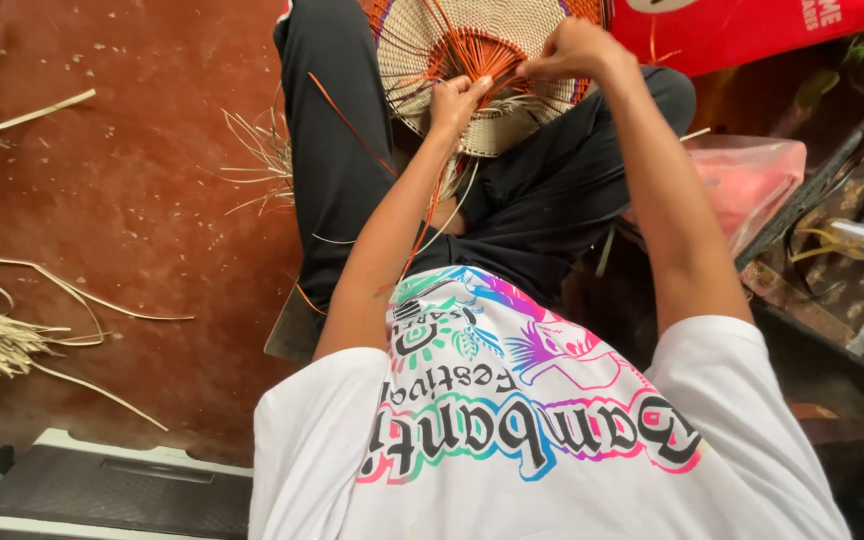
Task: A person is sitting on the floor and weaving a traditional fan from dried plant fibers.
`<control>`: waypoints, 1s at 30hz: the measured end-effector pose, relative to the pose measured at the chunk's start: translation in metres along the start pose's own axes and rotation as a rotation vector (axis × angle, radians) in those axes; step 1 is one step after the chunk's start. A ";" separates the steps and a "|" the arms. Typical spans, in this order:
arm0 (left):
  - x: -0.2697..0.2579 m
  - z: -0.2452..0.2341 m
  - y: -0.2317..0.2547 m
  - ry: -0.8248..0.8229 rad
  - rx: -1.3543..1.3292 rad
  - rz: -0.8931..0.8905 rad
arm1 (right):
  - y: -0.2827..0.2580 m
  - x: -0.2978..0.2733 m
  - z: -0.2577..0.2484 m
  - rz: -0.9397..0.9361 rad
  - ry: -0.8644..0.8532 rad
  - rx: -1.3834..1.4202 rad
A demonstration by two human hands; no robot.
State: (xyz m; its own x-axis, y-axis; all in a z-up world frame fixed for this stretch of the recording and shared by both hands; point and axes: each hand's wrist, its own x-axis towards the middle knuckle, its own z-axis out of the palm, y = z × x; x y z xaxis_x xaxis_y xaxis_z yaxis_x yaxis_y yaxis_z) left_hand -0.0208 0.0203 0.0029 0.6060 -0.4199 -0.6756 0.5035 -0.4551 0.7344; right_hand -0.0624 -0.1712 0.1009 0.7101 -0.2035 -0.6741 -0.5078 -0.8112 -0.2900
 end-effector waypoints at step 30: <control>0.079 0.007 -0.049 -0.519 0.244 0.165 | -0.164 -0.082 0.044 -0.281 -0.070 0.295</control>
State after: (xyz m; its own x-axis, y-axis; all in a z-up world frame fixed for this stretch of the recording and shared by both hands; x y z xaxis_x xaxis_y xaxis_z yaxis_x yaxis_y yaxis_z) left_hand -0.0017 0.0039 -0.0867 0.2529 -0.8014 -0.5420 0.2346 -0.4927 0.8380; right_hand -0.0587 0.0024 0.1740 0.8115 0.0498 -0.5823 -0.4238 -0.6358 -0.6451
